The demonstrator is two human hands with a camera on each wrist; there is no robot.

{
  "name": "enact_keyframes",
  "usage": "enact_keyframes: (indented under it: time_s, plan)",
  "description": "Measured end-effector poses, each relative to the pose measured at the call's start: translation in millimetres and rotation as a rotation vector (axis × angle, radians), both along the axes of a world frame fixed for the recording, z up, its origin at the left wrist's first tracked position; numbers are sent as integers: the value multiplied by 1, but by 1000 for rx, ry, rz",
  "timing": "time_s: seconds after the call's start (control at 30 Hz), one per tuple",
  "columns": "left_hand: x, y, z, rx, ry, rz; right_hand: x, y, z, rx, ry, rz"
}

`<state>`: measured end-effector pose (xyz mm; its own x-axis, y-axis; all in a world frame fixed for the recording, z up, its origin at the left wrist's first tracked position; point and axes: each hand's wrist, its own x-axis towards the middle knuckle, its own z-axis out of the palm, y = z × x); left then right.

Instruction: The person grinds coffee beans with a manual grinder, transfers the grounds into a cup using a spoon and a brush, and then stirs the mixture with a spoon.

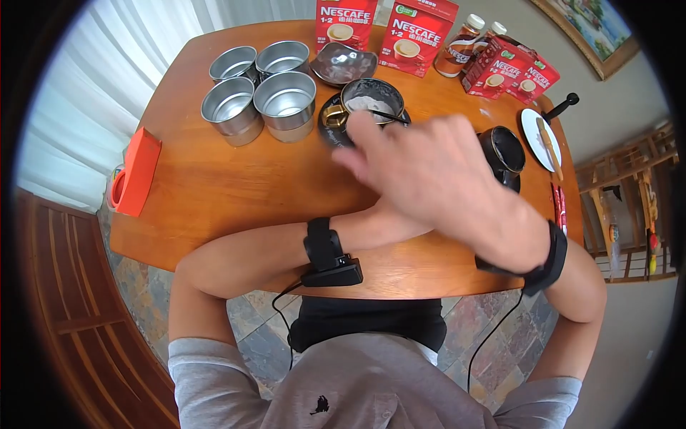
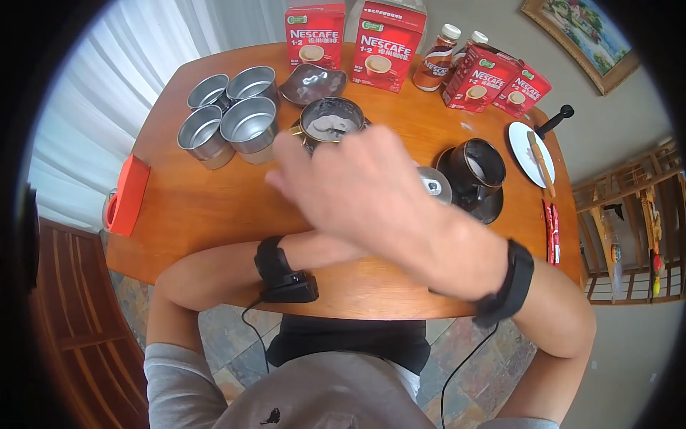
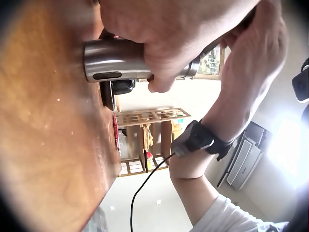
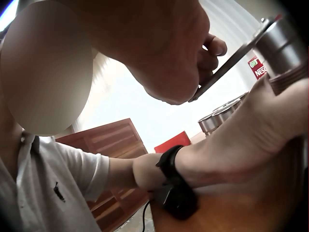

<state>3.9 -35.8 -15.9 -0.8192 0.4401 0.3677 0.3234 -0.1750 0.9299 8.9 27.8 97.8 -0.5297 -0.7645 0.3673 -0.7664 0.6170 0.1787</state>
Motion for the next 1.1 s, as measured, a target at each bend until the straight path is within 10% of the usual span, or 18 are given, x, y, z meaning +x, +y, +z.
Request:
enact_keyframes:
  time_s: [0.4, 1.1]
  plan:
    - [9, -4, 29, -227, -17, 89, -86, 84, 12, -53, -174, -376]
    - [11, -3, 29, -219, -35, 84, 76, 156, 2, -143, -79, -623]
